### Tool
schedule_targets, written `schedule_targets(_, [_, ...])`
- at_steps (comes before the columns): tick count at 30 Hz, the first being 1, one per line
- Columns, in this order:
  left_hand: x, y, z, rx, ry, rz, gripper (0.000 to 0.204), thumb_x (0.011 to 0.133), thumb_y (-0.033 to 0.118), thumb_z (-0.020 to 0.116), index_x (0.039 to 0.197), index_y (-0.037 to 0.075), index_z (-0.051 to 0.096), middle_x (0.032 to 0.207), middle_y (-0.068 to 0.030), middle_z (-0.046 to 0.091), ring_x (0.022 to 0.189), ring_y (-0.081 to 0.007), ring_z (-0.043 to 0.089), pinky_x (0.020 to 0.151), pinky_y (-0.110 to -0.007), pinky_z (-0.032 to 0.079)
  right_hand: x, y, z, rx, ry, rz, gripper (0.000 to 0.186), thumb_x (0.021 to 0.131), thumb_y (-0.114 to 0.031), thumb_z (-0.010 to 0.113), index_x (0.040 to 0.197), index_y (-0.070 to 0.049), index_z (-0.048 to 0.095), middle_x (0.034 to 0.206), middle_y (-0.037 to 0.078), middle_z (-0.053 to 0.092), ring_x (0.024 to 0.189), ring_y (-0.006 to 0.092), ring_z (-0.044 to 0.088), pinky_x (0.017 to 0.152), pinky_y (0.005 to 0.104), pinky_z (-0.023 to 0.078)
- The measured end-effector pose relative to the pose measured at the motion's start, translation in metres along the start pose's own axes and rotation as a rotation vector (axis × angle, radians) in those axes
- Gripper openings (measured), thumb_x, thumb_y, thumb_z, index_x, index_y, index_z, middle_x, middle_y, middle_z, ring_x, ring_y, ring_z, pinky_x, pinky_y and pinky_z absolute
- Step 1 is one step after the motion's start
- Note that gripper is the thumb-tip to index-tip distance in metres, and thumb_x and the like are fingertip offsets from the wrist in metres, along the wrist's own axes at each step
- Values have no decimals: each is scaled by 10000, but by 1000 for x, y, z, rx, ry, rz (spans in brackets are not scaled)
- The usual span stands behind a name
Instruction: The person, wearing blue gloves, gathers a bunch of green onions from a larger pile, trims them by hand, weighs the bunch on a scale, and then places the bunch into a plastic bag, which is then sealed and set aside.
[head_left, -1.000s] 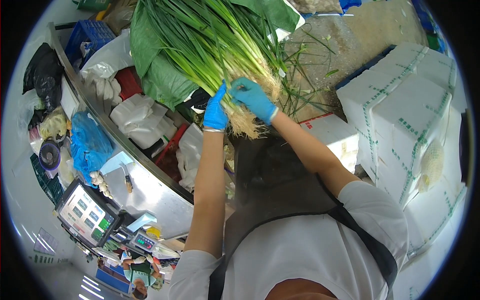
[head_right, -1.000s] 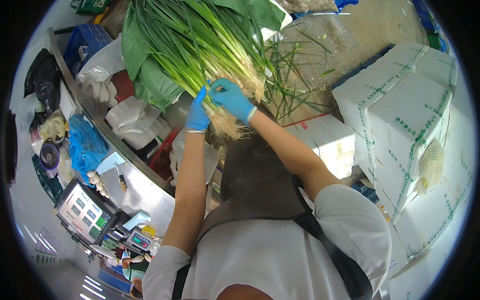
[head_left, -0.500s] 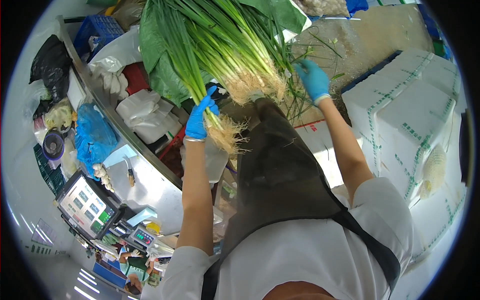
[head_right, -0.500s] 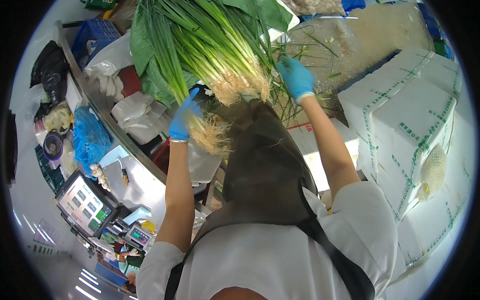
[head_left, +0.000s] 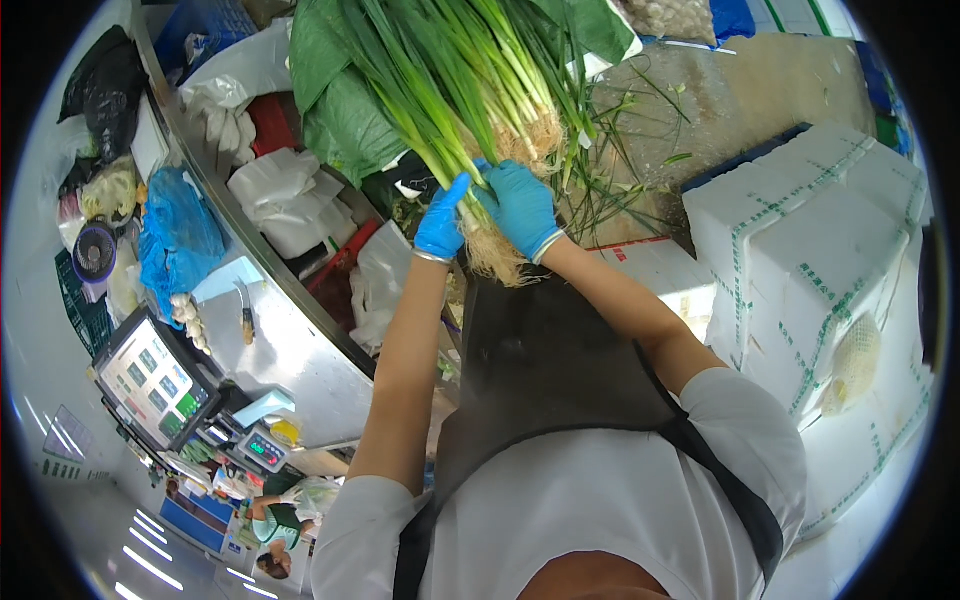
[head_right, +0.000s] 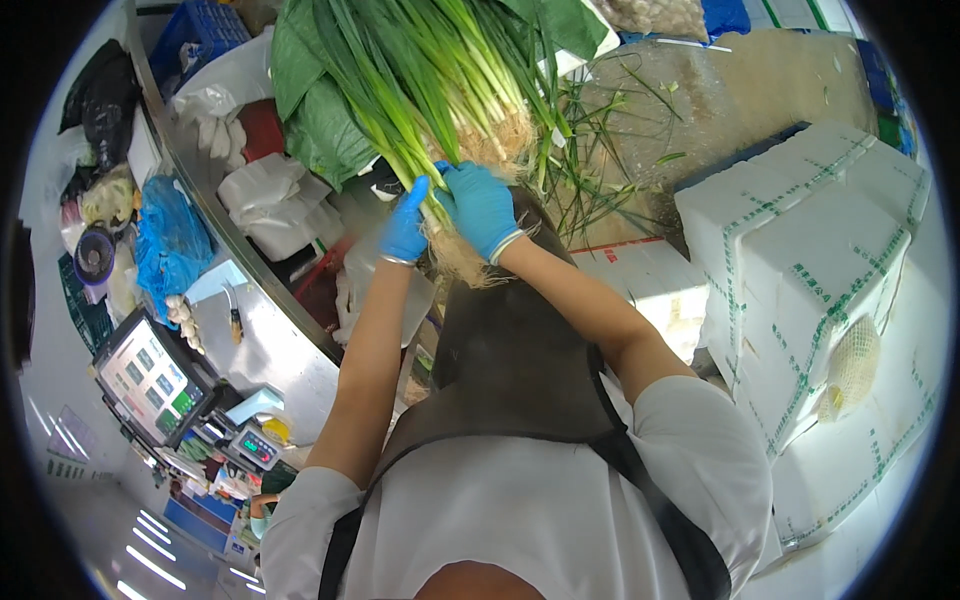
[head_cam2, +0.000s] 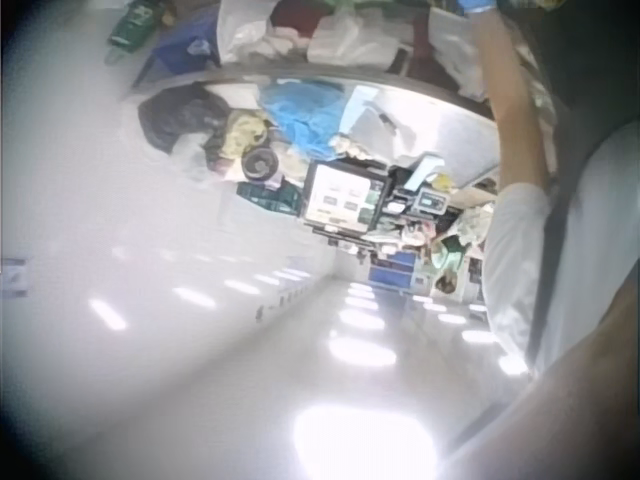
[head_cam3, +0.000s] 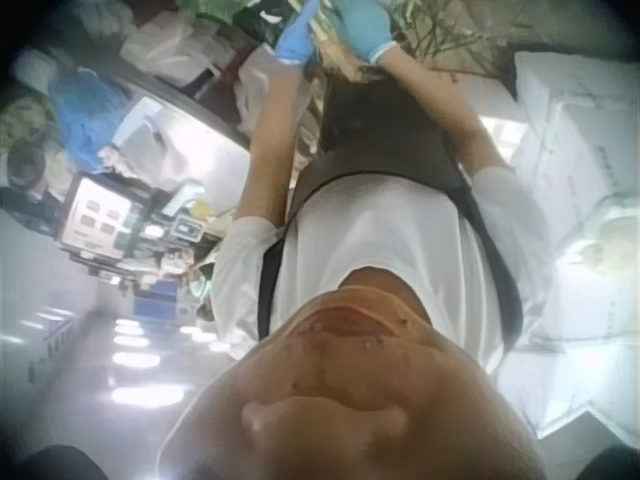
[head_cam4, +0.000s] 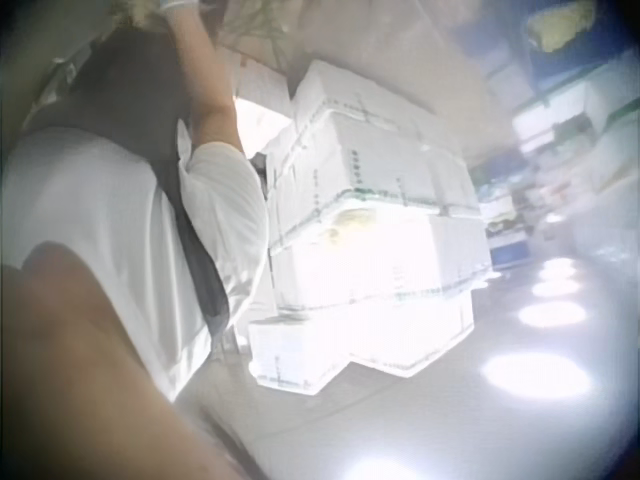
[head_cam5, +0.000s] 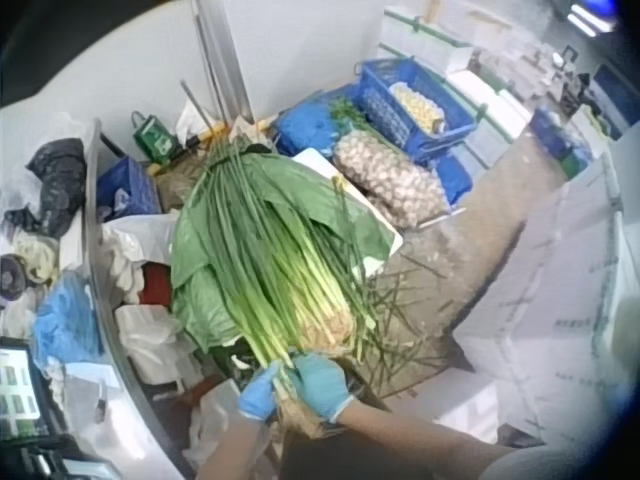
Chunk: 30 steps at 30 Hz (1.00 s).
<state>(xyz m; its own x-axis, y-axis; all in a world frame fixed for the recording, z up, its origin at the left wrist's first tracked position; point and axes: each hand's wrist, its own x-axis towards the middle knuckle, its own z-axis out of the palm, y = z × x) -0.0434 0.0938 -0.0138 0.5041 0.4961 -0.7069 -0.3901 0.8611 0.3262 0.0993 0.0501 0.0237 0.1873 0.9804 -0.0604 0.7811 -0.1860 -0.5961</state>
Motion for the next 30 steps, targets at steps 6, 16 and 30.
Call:
schedule_targets(6, [2, 3, -28, 228, 64, 75, 352, 837, 160, 690, 1147, -2, 651, 1077, -102, 673, 1004, -205, 629, 892, -322, 503, 4, 29, -1, 1181, -103, 779, 309, 968, -282, 576, 1110, -11, 623, 817, 46, 635, 520, 109, 552, 483, 238, 464])
schedule_targets(16, [-22, 9, -5, 200, 115, 76, 395, 838, 139, 690, 1194, -14, 610, 1046, -117, 669, 953, -214, 646, 862, -313, 524, 44, 55, 14, 842, -717, 599, 572, 754, -457, 797, 1041, 10, 633, 747, 56, 615, 611, 98, 555, 532, 260, 469])
schedule_targets(30, [-6, -8, 13, 333, 286, 177, 355, 783, 28, 721, 1123, 6, 620, 1018, -67, 665, 903, -178, 638, 824, -309, 508, 51, 12, 0, 488, -263, 474, 570, 772, -441, 756, 1099, 11, 639, 948, 186, 668, 895, 274, 662, 784, 378, 516])
